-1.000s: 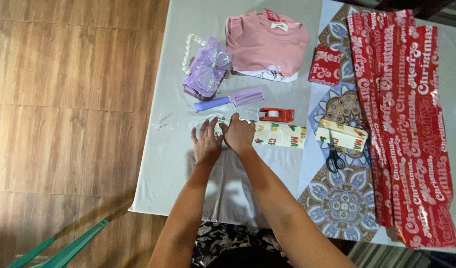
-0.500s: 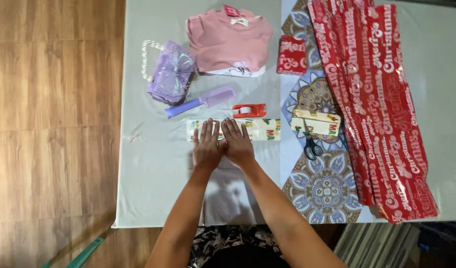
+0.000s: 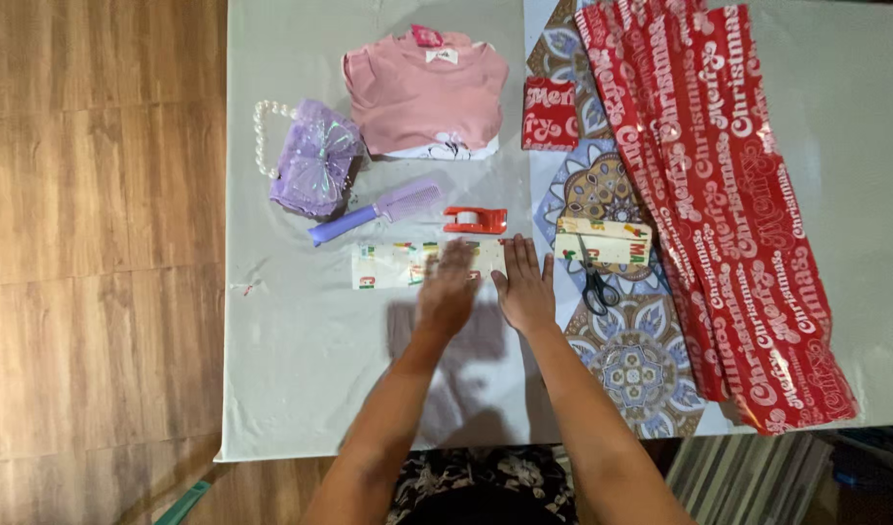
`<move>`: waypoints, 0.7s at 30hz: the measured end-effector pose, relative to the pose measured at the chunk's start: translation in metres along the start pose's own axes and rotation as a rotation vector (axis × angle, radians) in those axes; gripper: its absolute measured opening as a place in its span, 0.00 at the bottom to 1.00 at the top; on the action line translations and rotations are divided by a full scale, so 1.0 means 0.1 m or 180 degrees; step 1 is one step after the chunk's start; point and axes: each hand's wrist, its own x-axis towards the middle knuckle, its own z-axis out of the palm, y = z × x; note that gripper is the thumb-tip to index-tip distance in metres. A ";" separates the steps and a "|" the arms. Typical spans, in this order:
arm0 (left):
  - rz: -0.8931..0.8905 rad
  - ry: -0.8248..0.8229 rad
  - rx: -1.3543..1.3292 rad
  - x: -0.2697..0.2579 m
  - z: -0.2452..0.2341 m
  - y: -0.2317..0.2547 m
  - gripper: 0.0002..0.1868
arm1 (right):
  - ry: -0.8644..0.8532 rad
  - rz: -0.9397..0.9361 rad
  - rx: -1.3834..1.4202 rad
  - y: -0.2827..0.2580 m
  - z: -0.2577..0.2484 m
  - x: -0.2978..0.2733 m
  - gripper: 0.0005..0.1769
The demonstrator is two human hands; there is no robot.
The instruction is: The person wraps a hairbrush in Christmas-themed wrapping paper. They cut the paper, fold the edges, and secure the package with tape. The wrapped item is placed aside, and the person then unfolds a new sheet of red Christmas wrapping paper.
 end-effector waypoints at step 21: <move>0.0423 -0.0950 0.0608 0.28 -0.71 -0.60 0.50 | -0.0223 -0.0806 0.0182 0.25 -0.48 0.21 0.53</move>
